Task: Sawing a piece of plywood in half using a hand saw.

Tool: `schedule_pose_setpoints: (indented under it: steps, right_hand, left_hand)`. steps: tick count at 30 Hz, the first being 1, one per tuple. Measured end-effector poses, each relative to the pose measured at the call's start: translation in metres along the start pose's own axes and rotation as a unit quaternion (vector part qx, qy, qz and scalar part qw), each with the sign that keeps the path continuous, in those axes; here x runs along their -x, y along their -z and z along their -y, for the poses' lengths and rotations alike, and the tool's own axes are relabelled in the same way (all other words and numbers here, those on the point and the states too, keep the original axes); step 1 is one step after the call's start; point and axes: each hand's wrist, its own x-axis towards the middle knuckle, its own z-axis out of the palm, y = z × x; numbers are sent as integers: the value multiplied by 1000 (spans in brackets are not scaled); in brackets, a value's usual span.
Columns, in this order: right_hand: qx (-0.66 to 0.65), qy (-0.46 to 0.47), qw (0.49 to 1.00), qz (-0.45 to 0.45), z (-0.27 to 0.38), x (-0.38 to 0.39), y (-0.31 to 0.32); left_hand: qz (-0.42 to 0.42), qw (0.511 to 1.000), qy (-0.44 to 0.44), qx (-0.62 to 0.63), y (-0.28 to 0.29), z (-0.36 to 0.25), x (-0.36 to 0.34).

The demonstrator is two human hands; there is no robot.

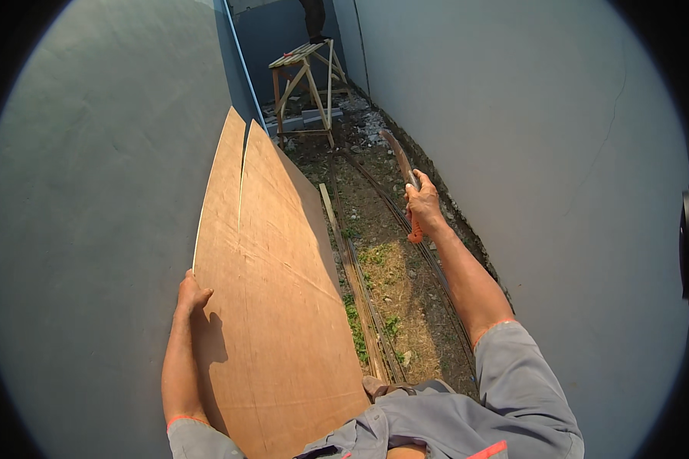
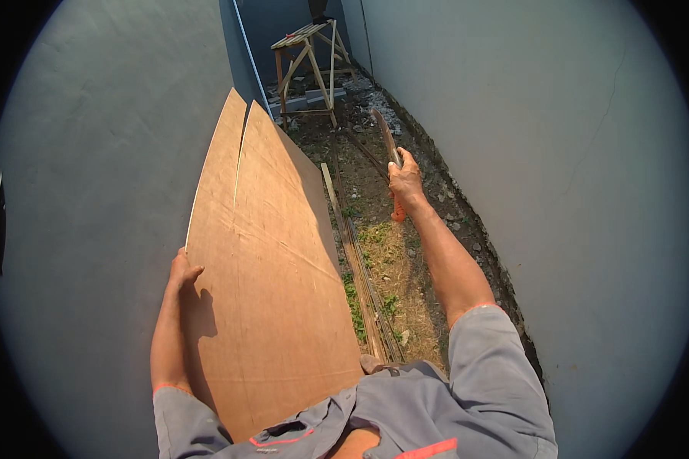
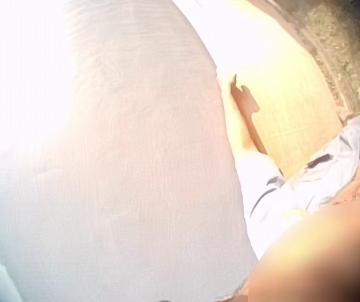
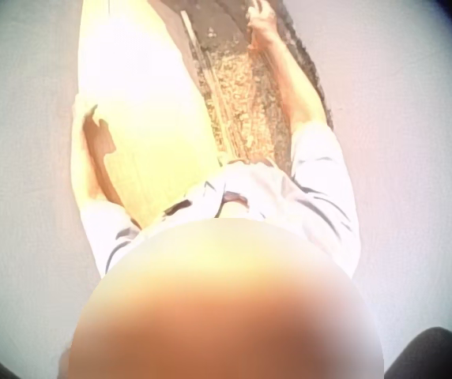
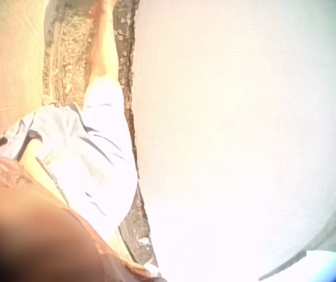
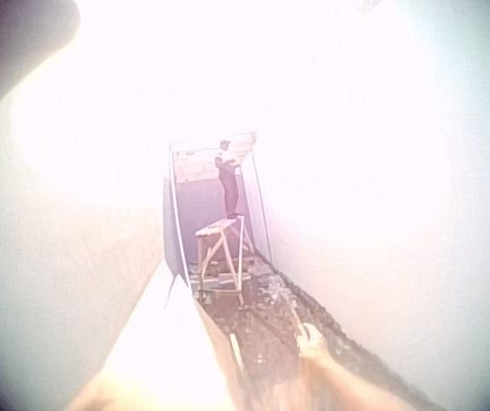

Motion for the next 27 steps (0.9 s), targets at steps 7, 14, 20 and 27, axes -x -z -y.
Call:
schedule_pose_setpoints:
  steps: [7, 14, 20, 27]
  right_hand:
    - [-17, 39, 999, -15, 2, 4, -29]
    - [104, -152, 977, 103, -158, 83, -43]
    - [335, -259, 891, 165, -304, 205, 5]
    - [251, -464, 845, 86, -311, 296, 52]
  left_hand:
    - [-20, 998, 50, -29, 12, -9, 23]
    - [-26, 997, 77, -7, 26, -32, 31]
    - [-14, 997, 69, -30, 20, -51, 31]
    - [15, 998, 37, -41, 15, -24, 31]
